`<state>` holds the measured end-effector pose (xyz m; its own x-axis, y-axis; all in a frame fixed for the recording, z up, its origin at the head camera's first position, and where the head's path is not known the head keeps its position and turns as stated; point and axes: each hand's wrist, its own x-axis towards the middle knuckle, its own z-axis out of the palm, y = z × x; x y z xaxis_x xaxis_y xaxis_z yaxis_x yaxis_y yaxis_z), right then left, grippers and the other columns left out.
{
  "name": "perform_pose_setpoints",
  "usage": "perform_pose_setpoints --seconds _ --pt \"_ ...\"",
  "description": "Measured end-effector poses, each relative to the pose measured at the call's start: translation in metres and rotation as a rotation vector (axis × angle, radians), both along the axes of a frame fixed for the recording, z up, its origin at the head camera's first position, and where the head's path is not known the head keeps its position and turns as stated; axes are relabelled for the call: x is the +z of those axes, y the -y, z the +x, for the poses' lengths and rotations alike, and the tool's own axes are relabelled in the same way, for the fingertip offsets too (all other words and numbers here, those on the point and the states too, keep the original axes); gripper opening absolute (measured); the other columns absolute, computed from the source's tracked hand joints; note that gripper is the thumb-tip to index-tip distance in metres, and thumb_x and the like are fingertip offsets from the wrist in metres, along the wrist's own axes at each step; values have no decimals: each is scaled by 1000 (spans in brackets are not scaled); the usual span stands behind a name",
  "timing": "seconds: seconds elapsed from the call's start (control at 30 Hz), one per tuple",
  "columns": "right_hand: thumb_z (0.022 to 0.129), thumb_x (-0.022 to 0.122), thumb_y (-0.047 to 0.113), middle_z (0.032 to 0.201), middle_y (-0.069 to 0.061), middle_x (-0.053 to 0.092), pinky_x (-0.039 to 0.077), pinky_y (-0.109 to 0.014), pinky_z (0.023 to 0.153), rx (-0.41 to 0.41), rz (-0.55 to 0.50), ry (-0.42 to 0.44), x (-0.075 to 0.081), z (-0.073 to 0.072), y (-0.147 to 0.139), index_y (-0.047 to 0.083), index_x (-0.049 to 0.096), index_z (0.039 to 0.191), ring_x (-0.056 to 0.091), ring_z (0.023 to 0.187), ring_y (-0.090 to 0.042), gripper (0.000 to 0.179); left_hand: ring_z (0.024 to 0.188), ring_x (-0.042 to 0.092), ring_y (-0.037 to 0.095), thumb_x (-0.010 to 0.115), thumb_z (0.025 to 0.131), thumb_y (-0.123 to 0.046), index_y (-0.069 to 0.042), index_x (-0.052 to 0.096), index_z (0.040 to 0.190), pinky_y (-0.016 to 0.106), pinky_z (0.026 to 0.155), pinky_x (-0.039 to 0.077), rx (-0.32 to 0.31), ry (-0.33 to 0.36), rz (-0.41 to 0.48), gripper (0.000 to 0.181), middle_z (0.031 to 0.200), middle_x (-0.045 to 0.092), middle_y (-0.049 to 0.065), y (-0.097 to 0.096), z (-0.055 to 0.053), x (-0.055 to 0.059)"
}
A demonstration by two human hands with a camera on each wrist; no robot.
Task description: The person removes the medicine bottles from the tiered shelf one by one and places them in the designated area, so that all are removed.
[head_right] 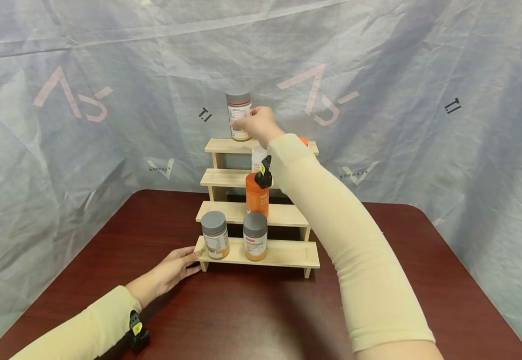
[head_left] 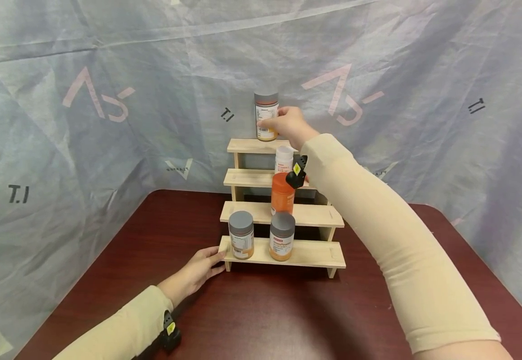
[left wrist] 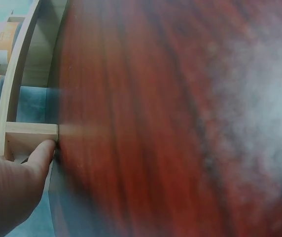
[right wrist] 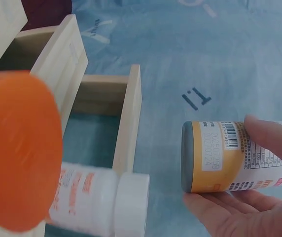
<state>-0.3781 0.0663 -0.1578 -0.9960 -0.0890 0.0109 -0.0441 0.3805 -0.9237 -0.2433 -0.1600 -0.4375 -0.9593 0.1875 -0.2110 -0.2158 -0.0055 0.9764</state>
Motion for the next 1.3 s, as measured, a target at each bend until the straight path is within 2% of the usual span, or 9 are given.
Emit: perform_pose_setpoints --seconds 0.13,0.23,0.47,0.63,0.77,0.93,1.3 --pt "88 72 29 142 -5 48 44 -34 109 -2 23 7 2 1 -10 10 39 145 50 128 -20 69 136 38 37 41 103 -6 16 34 140 50 112 38 4 5 2 44 141 42 34 -1 -1 1" --pt "88 71 31 144 -5 46 41 -36 112 -5 46 10 4 3 -19 11 36 147 49 130 -21 71 138 34 39 41 103 -8 16 33 141 50 113 36 -15 2 -2 45 143 39 35 -2 -2 3" --pt "90 69 30 138 -7 52 44 -34 108 -10 17 -32 7 7 -37 9 45 141 51 125 -20 60 136 36 34 40 103 -8 16 34 141 49 114 36 -30 -1 -1 45 143 39 34 -3 -4 5" --pt "91 68 31 131 -6 55 45 -35 105 -50 7 -56 8 9 -47 10 53 133 51 118 -19 50 137 36 37 41 104 -10 15 34 141 49 113 37 -28 -3 -12 45 143 39 34 -2 -4 6" --pt "90 68 32 128 -4 56 46 -34 103 -85 -2 -44 8 8 -55 11 54 132 52 115 -18 48 138 34 39 41 104 -10 16 33 141 49 113 37 -27 6 -20 46 144 38 35 1 -4 6" --pt "91 68 33 131 -3 55 44 -34 107 -118 1 -42 10 6 -64 11 53 134 50 119 -18 51 139 33 40 40 103 -8 16 31 142 49 114 36 -27 14 -17 46 144 37 35 5 -2 5" --pt "89 70 28 146 -4 46 39 -31 114 -188 -107 -47 15 0 -97 12 48 142 43 134 -18 59 139 33 39 40 104 -8 14 33 142 49 114 36 -16 18 -4 45 145 37 34 1 -3 3"
